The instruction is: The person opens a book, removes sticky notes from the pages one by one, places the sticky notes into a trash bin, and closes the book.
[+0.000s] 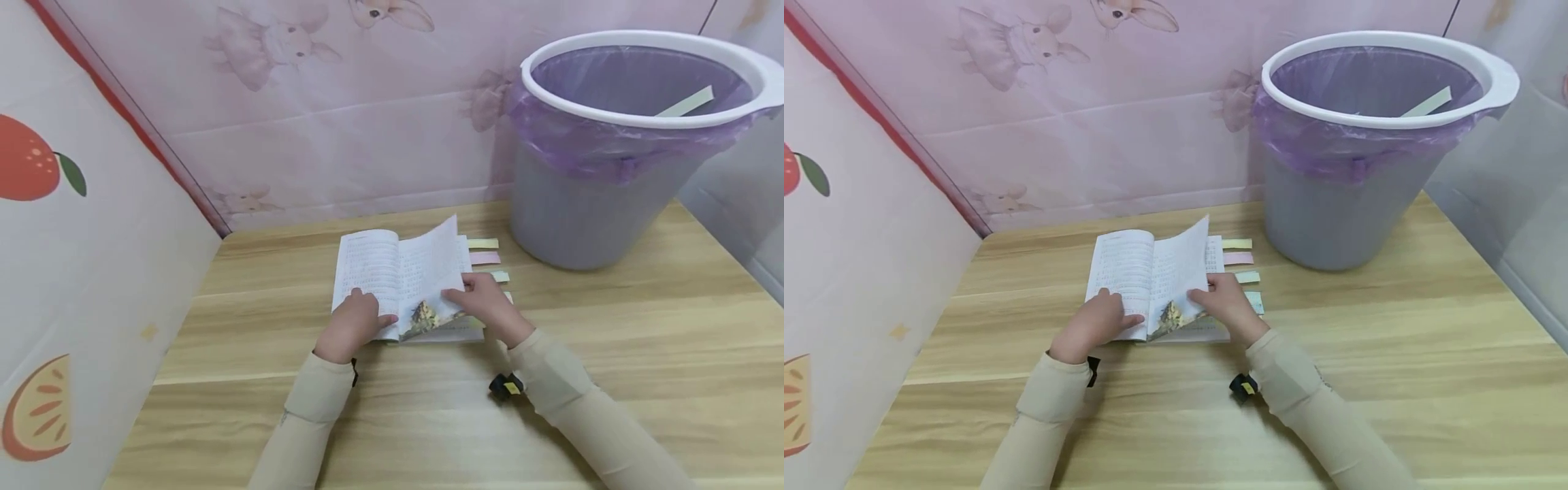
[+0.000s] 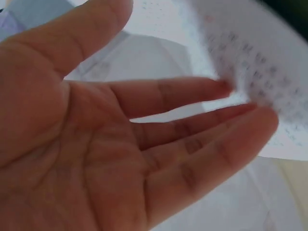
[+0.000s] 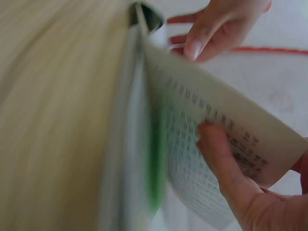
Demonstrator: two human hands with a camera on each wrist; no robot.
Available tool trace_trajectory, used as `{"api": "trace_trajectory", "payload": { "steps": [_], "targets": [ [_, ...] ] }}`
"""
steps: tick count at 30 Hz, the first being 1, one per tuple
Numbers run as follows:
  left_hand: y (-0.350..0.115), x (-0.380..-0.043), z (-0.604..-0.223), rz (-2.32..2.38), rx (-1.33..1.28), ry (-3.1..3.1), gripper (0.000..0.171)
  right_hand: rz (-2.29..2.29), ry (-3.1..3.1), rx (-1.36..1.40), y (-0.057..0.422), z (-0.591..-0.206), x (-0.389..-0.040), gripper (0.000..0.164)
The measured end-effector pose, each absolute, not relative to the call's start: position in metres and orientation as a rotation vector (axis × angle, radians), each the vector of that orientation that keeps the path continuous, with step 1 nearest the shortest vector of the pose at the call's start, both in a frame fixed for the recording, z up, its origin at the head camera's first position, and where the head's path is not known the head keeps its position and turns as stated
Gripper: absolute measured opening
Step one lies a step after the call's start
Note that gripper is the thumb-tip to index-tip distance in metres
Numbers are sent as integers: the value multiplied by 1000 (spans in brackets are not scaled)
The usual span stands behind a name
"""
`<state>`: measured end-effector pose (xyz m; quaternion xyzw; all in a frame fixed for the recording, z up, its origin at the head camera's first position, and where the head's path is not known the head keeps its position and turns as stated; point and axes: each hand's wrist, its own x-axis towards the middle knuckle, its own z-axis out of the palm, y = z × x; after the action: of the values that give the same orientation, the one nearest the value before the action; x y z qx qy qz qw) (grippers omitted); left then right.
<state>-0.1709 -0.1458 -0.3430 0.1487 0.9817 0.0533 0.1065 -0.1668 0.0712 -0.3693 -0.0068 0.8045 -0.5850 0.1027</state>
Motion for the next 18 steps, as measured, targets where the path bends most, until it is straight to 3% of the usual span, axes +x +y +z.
{"api": "trace_trajectory", "payload": {
  "steps": [4, 9, 14, 16, 18],
  "targets": [
    [-149, -166, -332, 150, 464, 2848, 40, -1738, 2269, -286, 42, -361, -161, 46],
    [-144, -152, -317, 204, 451, 2763, 20, -1476, 2277, -612, 17, -371, -153, 66],
    [-140, -131, -301, 251, 576, 2745, 13, -1278, 2413, -869, 9, -386, -150, 49],
    [-138, -126, -299, 302, 695, 2784, 17, -1259, 2415, -990, 6, -388, -148, 41],
    [-136, -127, -301, 343, 773, 2833, 23, -1200, 2433, -1087, 3, -389, -147, 42]
  ]
}}
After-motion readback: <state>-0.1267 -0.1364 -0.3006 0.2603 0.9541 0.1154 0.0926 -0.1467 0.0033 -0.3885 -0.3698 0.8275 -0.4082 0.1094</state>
